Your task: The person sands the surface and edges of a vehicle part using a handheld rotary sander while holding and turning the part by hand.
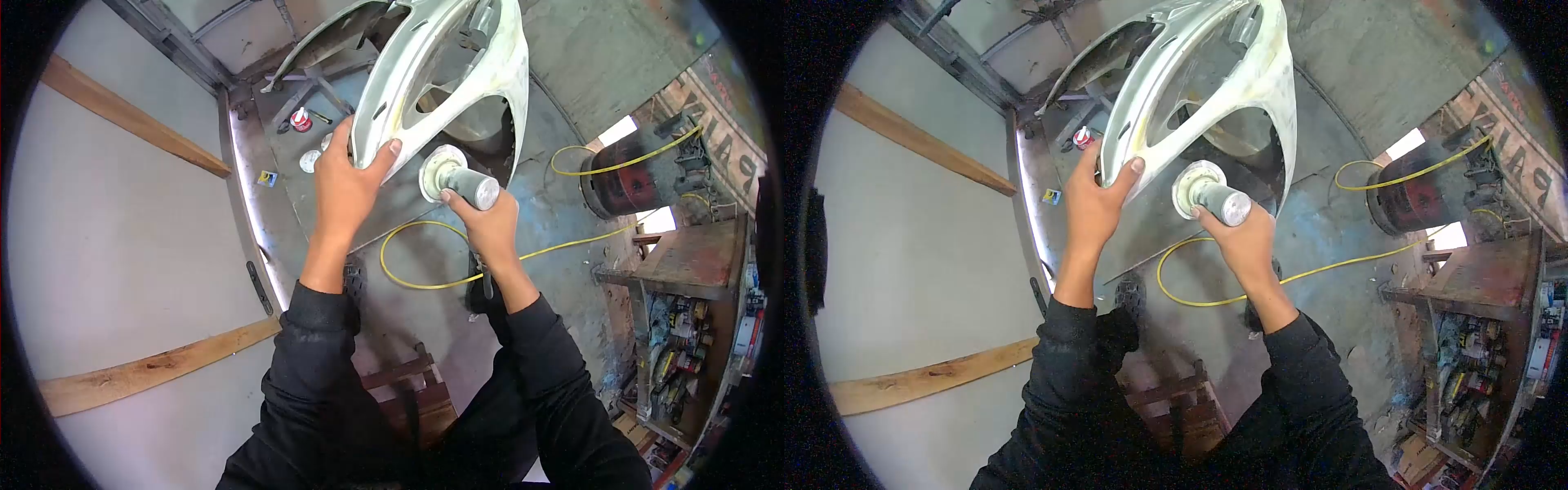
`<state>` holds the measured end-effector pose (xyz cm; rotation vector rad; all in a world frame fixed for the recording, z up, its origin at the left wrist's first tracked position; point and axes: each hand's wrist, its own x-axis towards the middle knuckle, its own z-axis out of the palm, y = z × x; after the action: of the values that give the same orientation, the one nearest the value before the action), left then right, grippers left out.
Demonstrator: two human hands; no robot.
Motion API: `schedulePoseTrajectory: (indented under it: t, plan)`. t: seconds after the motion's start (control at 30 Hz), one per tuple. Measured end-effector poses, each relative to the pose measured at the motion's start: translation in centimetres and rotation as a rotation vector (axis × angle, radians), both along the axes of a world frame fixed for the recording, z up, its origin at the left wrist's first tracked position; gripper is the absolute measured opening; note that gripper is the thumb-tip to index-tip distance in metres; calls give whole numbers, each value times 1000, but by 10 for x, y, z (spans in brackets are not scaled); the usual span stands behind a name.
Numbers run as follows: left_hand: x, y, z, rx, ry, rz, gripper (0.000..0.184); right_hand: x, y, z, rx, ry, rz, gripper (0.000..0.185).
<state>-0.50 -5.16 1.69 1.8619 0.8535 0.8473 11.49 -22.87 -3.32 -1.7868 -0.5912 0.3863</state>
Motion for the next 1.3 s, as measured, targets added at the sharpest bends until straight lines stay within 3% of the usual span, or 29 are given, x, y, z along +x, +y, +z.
schedulePoseTrajectory:
  t: [0.2, 0.3, 0.73, 1.0, 1.2, 1.3]
  plan:
    - [-4, 3, -4, 164, -28, -95, 77, -2, 2, 1, 13, -5, -18, 36]
    - [-5, 2, -4, 129, -35, -79, 80, -3, 2, 6, -3, -28, -9, 36]
    - [-8, 8, -15, -238, -364, -279, 46, -2, 3, 0, -31, -56, -43, 37]
    - [-8, 7, -16, -434, -368, -295, 62, -1, 6, 3, 19, -12, -146, 35]
    - [-6, 8, -14, -294, -357, -317, 76, 1, 4, 8, 102, 50, -176, 36]
    - [-9, 7, -10, -185, -232, -303, 86, 0, 2, 12, 88, 71, -169, 36]
